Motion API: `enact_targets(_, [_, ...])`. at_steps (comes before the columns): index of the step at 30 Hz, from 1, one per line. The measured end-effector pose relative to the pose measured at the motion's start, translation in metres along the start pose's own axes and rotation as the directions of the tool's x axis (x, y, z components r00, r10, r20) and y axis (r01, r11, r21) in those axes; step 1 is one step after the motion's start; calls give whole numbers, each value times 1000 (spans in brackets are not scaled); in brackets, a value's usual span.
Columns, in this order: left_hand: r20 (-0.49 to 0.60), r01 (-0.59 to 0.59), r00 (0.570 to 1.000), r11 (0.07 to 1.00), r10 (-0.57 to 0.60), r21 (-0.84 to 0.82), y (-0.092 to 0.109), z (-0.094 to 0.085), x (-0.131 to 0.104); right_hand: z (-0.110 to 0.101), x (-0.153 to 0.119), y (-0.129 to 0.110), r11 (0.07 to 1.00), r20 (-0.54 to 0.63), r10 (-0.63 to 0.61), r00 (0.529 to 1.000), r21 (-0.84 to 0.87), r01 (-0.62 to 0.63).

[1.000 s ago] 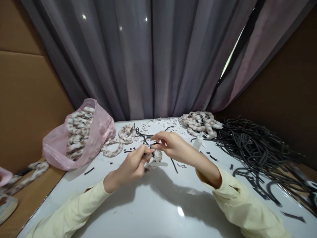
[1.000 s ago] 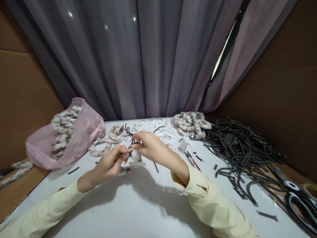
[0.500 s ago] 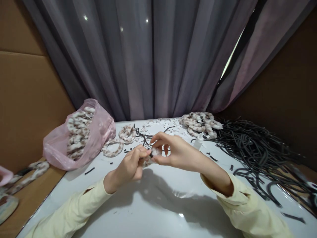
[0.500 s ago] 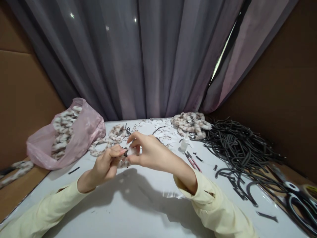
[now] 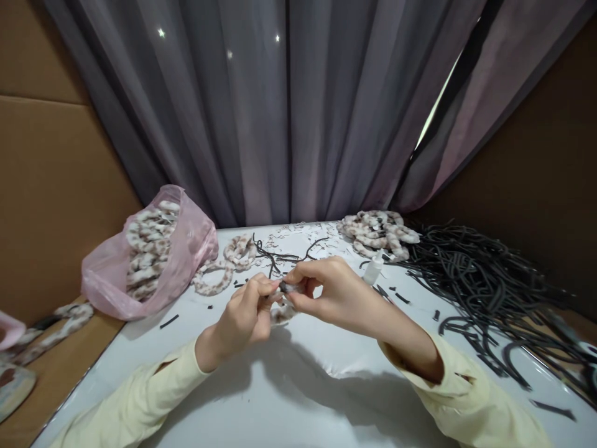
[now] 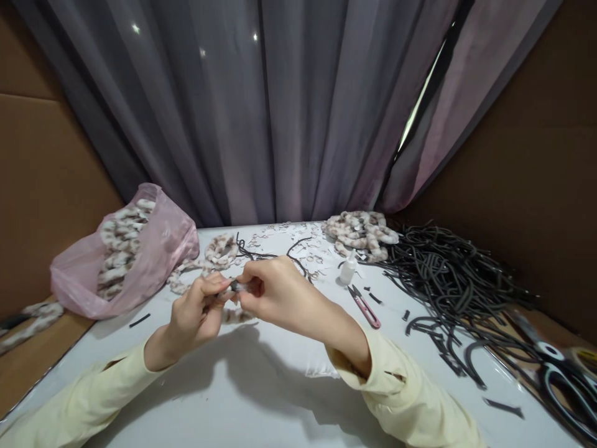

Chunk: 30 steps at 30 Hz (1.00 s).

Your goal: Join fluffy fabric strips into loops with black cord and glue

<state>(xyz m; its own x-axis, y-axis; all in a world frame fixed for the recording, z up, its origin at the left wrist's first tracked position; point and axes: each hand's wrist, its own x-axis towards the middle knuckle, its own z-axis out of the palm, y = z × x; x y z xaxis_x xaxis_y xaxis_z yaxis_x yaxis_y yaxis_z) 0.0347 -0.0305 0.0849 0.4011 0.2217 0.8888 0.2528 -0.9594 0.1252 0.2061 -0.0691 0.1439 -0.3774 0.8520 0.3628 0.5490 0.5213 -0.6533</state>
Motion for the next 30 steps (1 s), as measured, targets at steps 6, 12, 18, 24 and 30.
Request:
enact_targets(6, [36,59,998,997,-57,-55,2,-1,2,-2,1,-1,1000,3,21,1000,15,-21])
enact_targets(12, [183,423,894,905,-408,-51,8,-2,-2,1,2,6,1000,-5,30,1000,-6,-30])
enact_targets(18, [245,758,653,623,-717,-195,-2,8,-1,19,8,14,985,-181,56,982,-149,-84])
enact_targets(24, [303,852,436,280,-848,-442,-11,13,4,36,7,11,972,-150,101,984,-194,-129])
enact_targets(30, [251,817,400,219,-881,-534,-14,9,7,50,10,20,954,83,247,965,156,-258])
